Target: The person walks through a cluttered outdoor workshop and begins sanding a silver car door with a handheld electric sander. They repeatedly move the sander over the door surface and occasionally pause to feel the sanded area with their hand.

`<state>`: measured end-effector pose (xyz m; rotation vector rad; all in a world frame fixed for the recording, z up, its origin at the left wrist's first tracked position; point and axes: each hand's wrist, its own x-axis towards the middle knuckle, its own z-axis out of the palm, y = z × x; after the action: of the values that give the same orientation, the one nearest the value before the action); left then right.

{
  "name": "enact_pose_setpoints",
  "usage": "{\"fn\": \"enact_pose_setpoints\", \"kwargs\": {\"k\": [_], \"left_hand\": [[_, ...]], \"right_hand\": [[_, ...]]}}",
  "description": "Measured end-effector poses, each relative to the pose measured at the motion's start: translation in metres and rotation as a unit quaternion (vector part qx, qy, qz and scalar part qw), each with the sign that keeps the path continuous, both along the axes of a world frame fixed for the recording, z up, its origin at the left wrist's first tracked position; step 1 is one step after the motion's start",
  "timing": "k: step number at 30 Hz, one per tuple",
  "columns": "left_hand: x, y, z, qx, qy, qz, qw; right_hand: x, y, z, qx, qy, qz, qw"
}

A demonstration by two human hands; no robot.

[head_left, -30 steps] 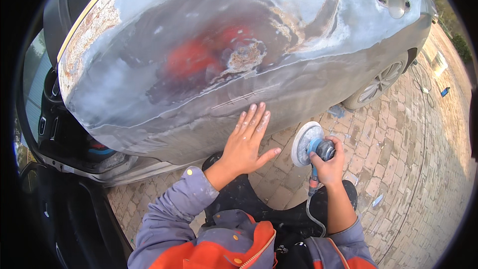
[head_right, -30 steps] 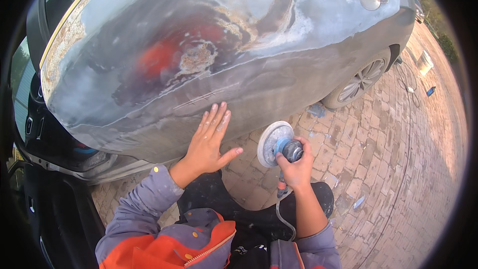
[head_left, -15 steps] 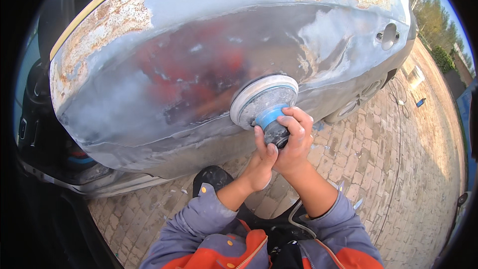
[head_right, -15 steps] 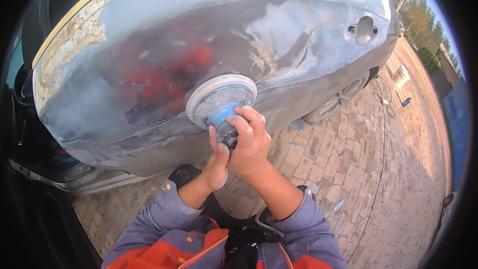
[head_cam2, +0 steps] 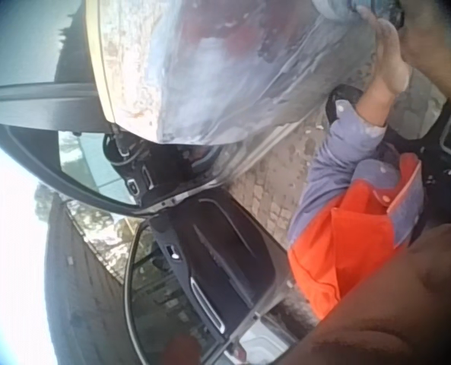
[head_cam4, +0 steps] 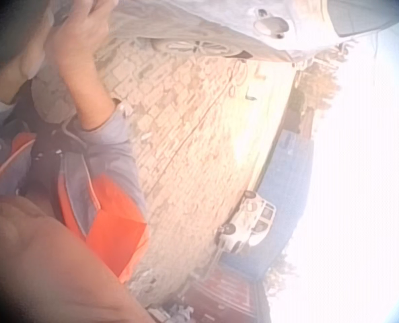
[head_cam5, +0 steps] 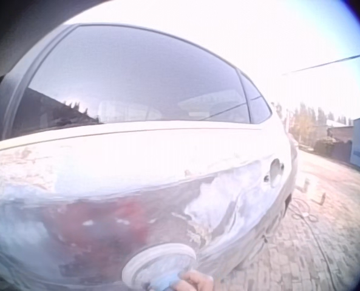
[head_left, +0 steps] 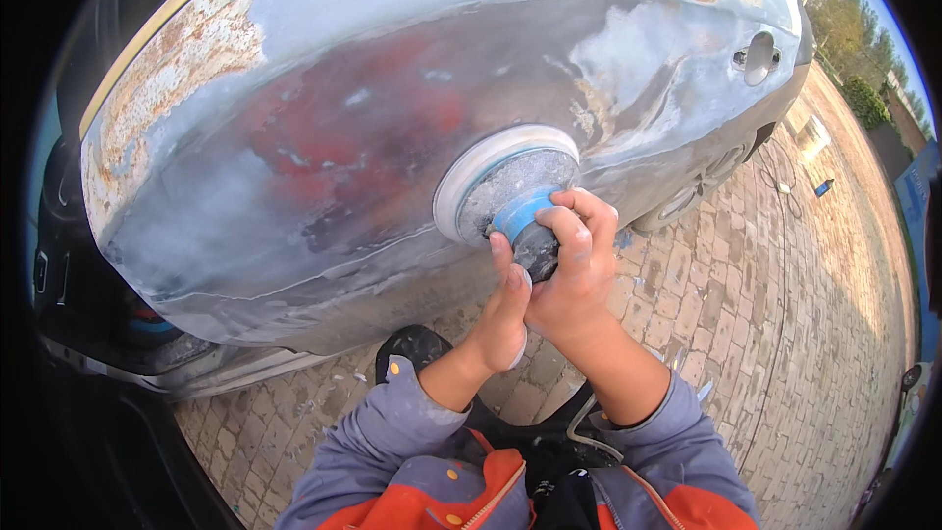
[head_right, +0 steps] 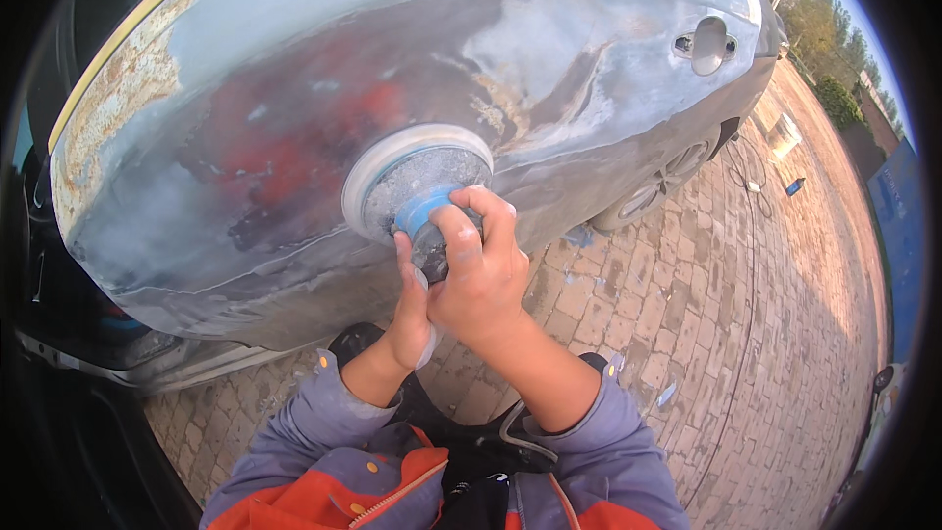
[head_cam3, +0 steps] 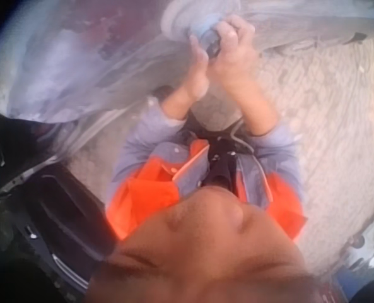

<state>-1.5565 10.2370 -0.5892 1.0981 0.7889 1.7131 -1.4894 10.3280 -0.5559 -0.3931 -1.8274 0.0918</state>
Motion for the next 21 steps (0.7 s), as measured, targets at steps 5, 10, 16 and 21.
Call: {"fn": "enact_pose_setpoints", "kwargs": {"k": [5, 10, 16, 21], "left_hand": [[0.001, -0.003, -0.033, 0.026, 0.004, 0.024, 0.999], [0.0, -0.004, -0.035, 0.012, -0.026, 0.005, 1.0], [-0.002, 0.005, -0.005, 0.012, -0.009, -0.013, 1.0], [0.0, 0.013, 0.026, 0.013, -0.003, -0.034, 0.999]], "right_hand": [[0.003, -0.005, -0.023, -0.003, -0.019, 0.014, 1.0], [0.003, -0.005, -0.022, -0.004, -0.014, 0.014, 1.0], [0.001, 0.004, 0.001, -0.004, 0.008, 0.01, 1.0], [0.005, 0.006, 0.025, -0.012, -0.008, 0.019, 1.0]]}}
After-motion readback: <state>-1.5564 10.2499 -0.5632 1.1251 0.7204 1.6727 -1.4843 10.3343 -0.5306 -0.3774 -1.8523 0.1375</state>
